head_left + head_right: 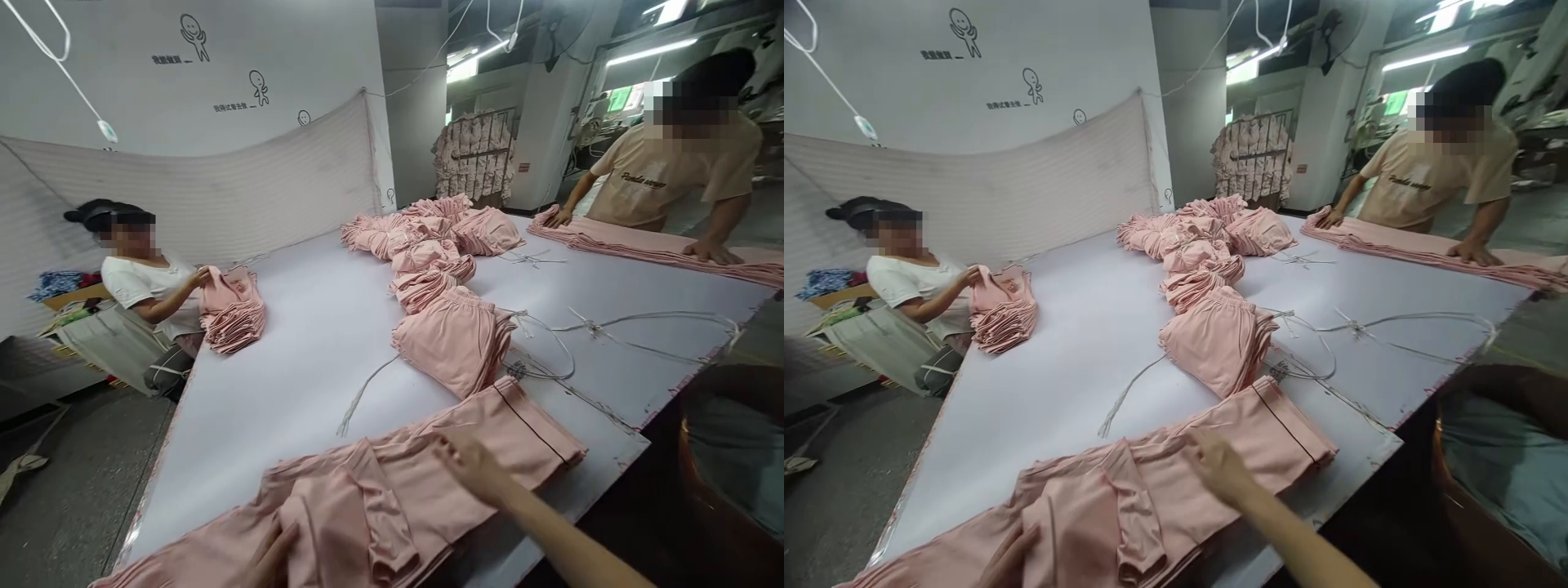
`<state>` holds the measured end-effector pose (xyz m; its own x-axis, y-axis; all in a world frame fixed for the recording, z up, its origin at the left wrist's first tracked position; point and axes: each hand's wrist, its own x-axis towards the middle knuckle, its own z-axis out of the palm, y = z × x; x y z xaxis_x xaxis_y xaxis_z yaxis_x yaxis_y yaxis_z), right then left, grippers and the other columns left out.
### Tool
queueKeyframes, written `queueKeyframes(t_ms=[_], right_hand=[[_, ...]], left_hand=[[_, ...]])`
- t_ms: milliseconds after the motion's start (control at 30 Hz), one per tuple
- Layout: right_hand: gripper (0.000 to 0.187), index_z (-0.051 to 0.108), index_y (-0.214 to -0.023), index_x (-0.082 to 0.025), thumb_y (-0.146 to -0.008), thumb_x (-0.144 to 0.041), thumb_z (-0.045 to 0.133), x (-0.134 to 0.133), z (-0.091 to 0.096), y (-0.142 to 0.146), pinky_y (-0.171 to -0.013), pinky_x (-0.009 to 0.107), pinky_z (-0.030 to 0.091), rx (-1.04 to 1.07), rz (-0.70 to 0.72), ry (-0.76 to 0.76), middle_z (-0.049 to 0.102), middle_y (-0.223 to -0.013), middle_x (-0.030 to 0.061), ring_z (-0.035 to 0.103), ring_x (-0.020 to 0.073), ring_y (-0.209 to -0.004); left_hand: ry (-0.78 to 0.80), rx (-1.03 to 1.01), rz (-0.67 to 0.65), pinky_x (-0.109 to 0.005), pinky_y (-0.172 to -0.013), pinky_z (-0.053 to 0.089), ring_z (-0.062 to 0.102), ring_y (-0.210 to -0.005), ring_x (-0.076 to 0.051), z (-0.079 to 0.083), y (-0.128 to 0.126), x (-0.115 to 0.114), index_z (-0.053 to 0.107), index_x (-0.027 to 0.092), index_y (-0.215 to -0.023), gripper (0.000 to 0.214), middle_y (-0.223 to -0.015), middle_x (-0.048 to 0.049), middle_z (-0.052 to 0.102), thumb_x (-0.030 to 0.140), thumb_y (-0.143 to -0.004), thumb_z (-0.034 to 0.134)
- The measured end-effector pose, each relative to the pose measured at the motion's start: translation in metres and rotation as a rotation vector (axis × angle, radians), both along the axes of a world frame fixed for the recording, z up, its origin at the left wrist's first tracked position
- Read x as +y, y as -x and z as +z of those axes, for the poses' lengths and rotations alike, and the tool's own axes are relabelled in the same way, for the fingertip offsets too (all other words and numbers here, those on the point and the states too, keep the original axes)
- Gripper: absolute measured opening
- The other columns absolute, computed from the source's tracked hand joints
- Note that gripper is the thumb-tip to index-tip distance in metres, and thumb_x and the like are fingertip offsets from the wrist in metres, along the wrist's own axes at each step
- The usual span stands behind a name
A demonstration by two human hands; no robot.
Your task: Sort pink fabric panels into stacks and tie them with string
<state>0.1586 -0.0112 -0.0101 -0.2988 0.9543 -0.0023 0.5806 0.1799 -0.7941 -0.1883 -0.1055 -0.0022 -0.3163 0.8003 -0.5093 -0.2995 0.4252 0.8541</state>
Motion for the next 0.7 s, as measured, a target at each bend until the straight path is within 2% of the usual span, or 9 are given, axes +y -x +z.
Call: queueKeyframes(t_ms=[100, 167, 233, 300, 400, 500, 567, 600, 700], right_hand=[[0.053, 0.051, -0.128, -0.022, -0.083, -0.049, 0.056, -0.034, 0.032, 0.065, -0.078, 0.032, 0.05, 0.388, 0.227, 0.201, 0.06, -0.119, 0.0098, 0.06, 0.0208, -0.096], [0.065, 0.046, -0.133, -0.02, -0.077, -0.048, 0.064, -0.041, 0.045, 0.081, -0.083, 0.033, 0.049, 0.466, 0.214, 0.22, 0.059, -0.121, 0.0099, 0.059, 0.0223, -0.101], [0.061, 0.051, -0.127, -0.018, -0.075, -0.046, 0.065, -0.032, 0.045, 0.07, -0.085, 0.034, 0.047, 0.49, 0.097, 0.218, 0.063, -0.111, 0.0087, 0.059, 0.0231, -0.099], [0.049, 0.059, -0.112, -0.015, -0.077, -0.05, 0.059, -0.012, 0.035, 0.037, -0.079, 0.033, 0.048, 0.517, -0.055, 0.231, 0.067, -0.096, 0.0069, 0.061, 0.0224, -0.089], [0.05, 0.063, -0.1, -0.015, -0.081, -0.059, 0.045, 0.025, 0.008, -0.043, -0.068, 0.029, 0.047, 0.432, -0.346, 0.18, 0.066, -0.083, 0.0051, 0.061, 0.0213, -0.08], [0.048, 0.065, -0.089, -0.017, -0.084, -0.056, 0.037, 0.051, -0.023, -0.125, -0.065, 0.028, 0.045, 0.04, -0.589, 0.172, 0.066, -0.08, 0.0066, 0.06, 0.022, -0.078], [0.045, 0.065, -0.081, -0.017, -0.086, -0.049, 0.034, 0.059, -0.041, -0.161, -0.068, 0.029, 0.045, -0.207, -0.585, 0.23, 0.068, -0.083, 0.0098, 0.061, 0.0237, -0.082], [0.043, 0.065, -0.08, -0.017, -0.087, -0.046, 0.034, 0.062, -0.048, -0.172, -0.069, 0.03, 0.045, -0.278, -0.564, 0.255, 0.068, -0.085, 0.0112, 0.061, 0.0244, -0.084], [0.04, 0.065, -0.088, -0.016, -0.086, -0.045, 0.038, 0.064, -0.061, -0.176, -0.071, 0.032, 0.045, -0.316, -0.523, 0.301, 0.069, -0.091, 0.013, 0.062, 0.0266, -0.088]], left_hand=[[-0.141, -0.161, -0.236, -0.035, -0.09, 0.051, 0.062, -0.104, -0.025, 0.02, -0.061, 0.018, 0.066, 0.022, -0.103, 0.037, -0.105, -0.0058, 0.071, 0.037, -0.07, 0.072], [-0.23, -0.167, -0.438, -0.036, -0.09, 0.05, 0.062, -0.103, -0.025, 0.034, -0.107, 0.028, 0.064, 0.021, -0.11, 0.041, -0.106, -0.0077, 0.07, 0.035, -0.072, 0.07], [-0.308, -0.154, -0.602, -0.037, -0.089, 0.05, 0.062, -0.101, -0.025, 0.042, -0.143, 0.035, 0.064, 0.019, -0.11, 0.039, -0.109, -0.01, 0.069, 0.034, -0.074, 0.067], [-0.331, -0.149, -0.683, -0.038, -0.081, 0.053, 0.062, -0.1, -0.026, 0.04, -0.161, 0.039, 0.061, 0.019, -0.113, 0.041, -0.128, -0.0132, 0.059, 0.037, -0.077, 0.064], [-0.317, 0.079, -0.67, -0.041, -0.08, 0.054, 0.061, -0.104, -0.028, 0.011, -0.154, 0.042, 0.059, 0.021, -0.115, 0.039, -0.144, -0.0146, 0.043, 0.04, -0.082, 0.053], [-0.219, 0.67, -0.575, -0.045, -0.107, 0.036, 0.042, -0.131, -0.029, -0.04, -0.12, 0.041, 0.061, 0.016, -0.115, 0.038, -0.142, -0.0155, 0.047, 0.031, -0.084, 0.045], [0.064, 1.073, -0.526, -0.052, -0.11, 0.029, 0.025, -0.14, -0.034, -0.075, -0.097, 0.036, 0.053, 0.01, -0.127, 0.047, -0.15, -0.0194, 0.033, 0.026, -0.084, 0.041], [0.193, 1.226, -0.523, -0.058, -0.109, 0.026, 0.02, -0.142, -0.036, -0.09, -0.087, 0.032, 0.046, 0.014, -0.134, 0.051, -0.153, -0.0179, 0.028, 0.029, -0.087, 0.037], [0.396, 1.5, -0.591, -0.063, -0.108, 0.021, 0.017, -0.143, -0.035, -0.119, -0.073, 0.018, 0.03, 0.023, -0.143, 0.054, -0.157, -0.0131, 0.019, 0.038, -0.09, 0.028]])
